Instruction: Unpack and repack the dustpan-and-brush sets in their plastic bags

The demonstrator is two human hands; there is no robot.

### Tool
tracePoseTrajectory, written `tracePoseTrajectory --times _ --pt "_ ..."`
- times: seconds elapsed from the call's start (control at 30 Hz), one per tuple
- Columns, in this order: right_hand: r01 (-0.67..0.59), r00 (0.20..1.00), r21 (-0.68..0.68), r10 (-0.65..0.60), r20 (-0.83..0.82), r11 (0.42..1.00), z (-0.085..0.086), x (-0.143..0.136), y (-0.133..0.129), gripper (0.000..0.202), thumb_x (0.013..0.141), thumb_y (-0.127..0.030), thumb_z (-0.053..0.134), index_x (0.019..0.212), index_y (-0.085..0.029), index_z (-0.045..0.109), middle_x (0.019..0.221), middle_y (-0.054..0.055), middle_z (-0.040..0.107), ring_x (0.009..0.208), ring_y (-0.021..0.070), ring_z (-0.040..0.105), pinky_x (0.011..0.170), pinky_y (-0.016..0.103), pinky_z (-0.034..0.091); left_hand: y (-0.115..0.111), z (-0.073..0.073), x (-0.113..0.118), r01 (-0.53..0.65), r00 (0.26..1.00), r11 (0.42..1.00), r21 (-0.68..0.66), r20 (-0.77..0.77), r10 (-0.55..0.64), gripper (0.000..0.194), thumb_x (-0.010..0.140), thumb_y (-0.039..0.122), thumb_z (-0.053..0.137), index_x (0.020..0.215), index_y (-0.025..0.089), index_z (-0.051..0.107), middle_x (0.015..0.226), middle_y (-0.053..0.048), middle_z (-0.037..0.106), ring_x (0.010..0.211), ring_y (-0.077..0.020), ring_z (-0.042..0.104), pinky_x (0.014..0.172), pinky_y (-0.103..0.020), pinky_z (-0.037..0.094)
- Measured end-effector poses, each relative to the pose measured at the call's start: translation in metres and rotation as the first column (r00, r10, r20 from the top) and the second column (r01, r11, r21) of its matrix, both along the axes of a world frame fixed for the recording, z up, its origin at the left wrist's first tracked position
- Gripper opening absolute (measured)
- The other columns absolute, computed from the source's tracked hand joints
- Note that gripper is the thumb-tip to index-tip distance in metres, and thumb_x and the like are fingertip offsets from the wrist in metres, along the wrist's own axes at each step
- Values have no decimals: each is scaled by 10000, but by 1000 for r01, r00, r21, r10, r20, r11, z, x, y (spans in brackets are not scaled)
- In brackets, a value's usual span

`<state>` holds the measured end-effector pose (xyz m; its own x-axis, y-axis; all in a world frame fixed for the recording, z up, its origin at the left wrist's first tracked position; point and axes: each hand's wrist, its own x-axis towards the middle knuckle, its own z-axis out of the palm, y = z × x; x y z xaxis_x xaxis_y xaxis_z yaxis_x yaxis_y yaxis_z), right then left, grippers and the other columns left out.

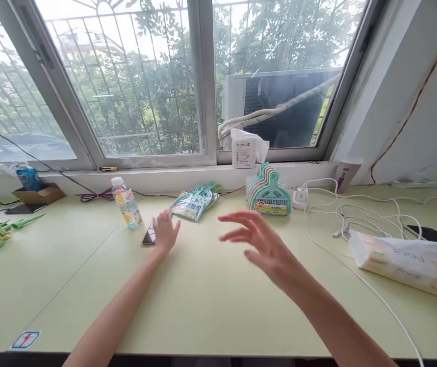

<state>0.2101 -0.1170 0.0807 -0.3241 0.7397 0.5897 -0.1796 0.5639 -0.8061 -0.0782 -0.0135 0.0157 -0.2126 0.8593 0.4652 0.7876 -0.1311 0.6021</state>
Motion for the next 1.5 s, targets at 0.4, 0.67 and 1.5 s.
tracePoseTrajectory --times 0.4,0.67,1.5 --pt "462 823 -97 -386 417 881 -125 -7 112 276 727 -173 415 631 -233 667 966 61 708 982 230 627 956 430 460 52 -37 53 101 907 966 -237 -377 -187 466 846 205 476 1298 244 579 1296 -136 585 1270 -304 481 1135 -529 214" --pt "561 800 -206 -460 386 802 -148 -2 126 418 862 -393 436 1193 -177 571 1230 127 642 1183 236 576 1059 455 401 -47 -36 105 603 724 756 -257 -222 -653 442 822 291 565 1257 345 620 1175 -61 639 1166 -280 535 1173 -526 163" --pt "581 650 344 -675 349 738 -113 6 94 117 882 -238 530 978 -250 595 1185 87 598 1161 239 547 1031 446 398 23 -64 70 710 279 704 -13 923 -264 510 690 357 789 1106 154 576 1069 -112 701 853 -210 687 755 -349 551"
